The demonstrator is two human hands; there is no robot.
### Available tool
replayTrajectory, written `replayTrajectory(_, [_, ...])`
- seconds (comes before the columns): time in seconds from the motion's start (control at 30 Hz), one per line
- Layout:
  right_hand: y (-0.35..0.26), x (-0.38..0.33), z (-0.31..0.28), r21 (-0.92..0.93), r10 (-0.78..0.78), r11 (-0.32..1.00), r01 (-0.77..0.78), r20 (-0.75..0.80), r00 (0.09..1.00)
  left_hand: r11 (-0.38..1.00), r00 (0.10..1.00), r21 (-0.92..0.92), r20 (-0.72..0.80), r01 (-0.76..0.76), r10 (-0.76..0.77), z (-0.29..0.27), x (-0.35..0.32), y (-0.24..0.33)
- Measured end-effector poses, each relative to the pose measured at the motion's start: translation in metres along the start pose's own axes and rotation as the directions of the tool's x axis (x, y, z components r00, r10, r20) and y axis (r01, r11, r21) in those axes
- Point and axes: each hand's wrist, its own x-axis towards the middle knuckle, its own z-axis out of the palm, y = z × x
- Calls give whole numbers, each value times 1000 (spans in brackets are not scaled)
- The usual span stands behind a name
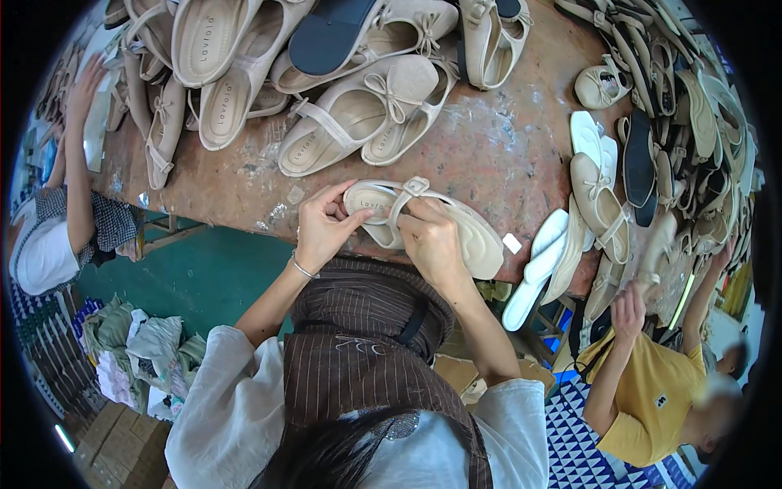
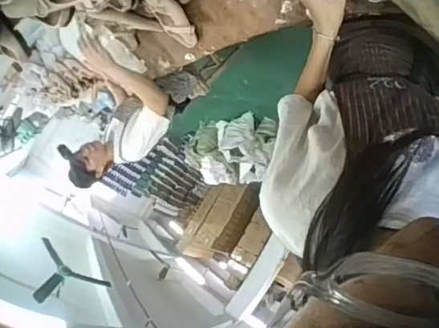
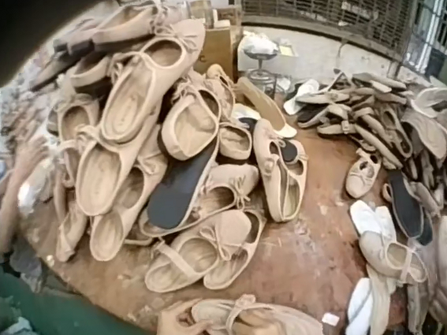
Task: The person inserts insoles and padding into shoes by hand, then presses and smooths the material inside each shoe.
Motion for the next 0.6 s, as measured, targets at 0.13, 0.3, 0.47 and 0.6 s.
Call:
replayTrajectory(0.13, [1, -3, 6, -103, -7, 995, 10, 28, 1000, 992, 999, 122, -40, -29, 34, 5, 3, 4])
replayTrajectory(0.3, [5, -5, 8, -219, -117, 967, 129, 68, 991, 988, 988, 55, -58, 145, -142, 6, 10, 15])
replayTrajectory(0.47, [12, 4, 0, -47, -150, 983, 178, 356, 923, 981, 997, 193, -79, 15, 0, 6, 17, 14])
replayTrajectory(0.6, [0, 3, -11, -158, -77, 974, 160, 433, 898, 947, 983, 292, -81, -133, 163, 7, 22, 12])
